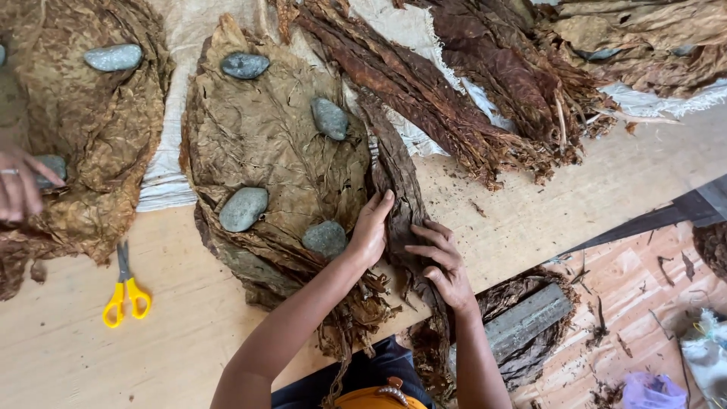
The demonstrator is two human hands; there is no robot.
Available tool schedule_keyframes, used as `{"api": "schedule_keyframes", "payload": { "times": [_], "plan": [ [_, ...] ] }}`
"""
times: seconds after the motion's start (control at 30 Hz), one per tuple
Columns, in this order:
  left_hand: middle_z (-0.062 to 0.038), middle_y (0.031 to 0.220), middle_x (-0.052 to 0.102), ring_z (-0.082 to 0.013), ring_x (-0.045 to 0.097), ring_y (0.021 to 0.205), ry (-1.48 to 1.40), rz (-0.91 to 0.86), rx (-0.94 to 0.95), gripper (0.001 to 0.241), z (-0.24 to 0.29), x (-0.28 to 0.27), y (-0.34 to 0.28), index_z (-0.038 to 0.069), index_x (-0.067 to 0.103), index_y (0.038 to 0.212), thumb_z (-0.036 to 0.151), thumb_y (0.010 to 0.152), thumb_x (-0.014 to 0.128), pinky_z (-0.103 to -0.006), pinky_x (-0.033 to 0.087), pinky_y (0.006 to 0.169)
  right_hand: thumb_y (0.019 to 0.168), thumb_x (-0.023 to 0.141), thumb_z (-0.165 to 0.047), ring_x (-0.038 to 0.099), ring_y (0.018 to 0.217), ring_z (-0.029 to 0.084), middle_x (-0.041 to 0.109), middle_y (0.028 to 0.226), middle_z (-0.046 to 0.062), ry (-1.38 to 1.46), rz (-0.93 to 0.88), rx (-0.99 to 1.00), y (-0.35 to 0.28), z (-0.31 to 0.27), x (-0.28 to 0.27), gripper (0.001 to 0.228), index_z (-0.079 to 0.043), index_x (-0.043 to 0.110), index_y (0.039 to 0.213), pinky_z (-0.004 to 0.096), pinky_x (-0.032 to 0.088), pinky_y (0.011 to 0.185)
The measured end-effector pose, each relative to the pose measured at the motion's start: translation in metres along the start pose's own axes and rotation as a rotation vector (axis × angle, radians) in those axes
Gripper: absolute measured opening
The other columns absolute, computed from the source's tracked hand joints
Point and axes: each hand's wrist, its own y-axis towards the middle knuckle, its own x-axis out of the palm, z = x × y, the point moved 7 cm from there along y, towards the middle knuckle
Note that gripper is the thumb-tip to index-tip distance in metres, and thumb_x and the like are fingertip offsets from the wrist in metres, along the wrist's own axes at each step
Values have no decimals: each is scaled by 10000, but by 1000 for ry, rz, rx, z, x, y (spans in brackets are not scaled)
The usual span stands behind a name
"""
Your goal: Smoothing out large dried leaves on a table and weighing them down with stones to flatten them.
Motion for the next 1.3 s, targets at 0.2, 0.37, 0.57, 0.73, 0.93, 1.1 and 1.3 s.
{"api": "schedule_keyframes", "payload": {
  "times": [0.2,0.37,0.57,0.73,0.93,1.1,1.3],
  "plan": [
    [-285,1667,141,-492,26,1550,0,-6,38,623,-36,-26,25,10,209,1615,241,1115,500,-659,198,1227,914,607,-581,530,1310,342,710,1267,132,62,56,52,4,-1,-6,569,-107,794,1167,490,362,1127],
    [-204,1627,329,-384,244,1525,20,-87,9,577,-56,-21,28,65,292,1604,267,1108,508,-574,388,1157,872,776,-237,601,1147,268,629,1235,144,163,264,158,13,3,-23,446,-26,712,1259,431,482,1013],
    [-211,1648,291,-421,264,1513,-26,-195,-42,647,-55,-8,21,105,291,1620,250,1072,603,-632,392,1130,732,902,-32,590,993,216,620,1138,115,231,405,333,18,20,-18,669,5,576,1315,362,526,865],
    [-164,1507,508,-310,517,1365,-104,-104,-39,544,-76,-26,35,104,457,1547,249,1058,646,-577,481,1078,925,732,-99,614,993,186,678,1045,94,451,451,511,16,20,-18,297,-14,658,1200,364,518,872],
    [-162,1431,564,-328,588,1290,-114,-26,3,493,-94,-50,50,94,518,1493,258,1051,663,-561,553,997,983,665,-166,685,767,118,692,839,35,607,634,658,-4,86,-33,102,-79,700,1023,236,531,706],
    [-238,1649,277,-457,266,1505,-28,-70,27,607,-70,-34,35,88,345,1605,275,1087,600,-643,443,1078,964,680,-156,685,603,119,650,711,32,556,652,628,-14,140,-44,56,-114,677,1001,212,539,534],
    [-39,1334,506,-134,497,1109,78,46,84,462,-69,-42,36,86,545,1460,297,1062,647,-315,529,861,975,683,-126,681,575,111,662,699,33,492,638,624,-10,135,-48,48,-96,661,1005,211,551,508]
  ]
}}
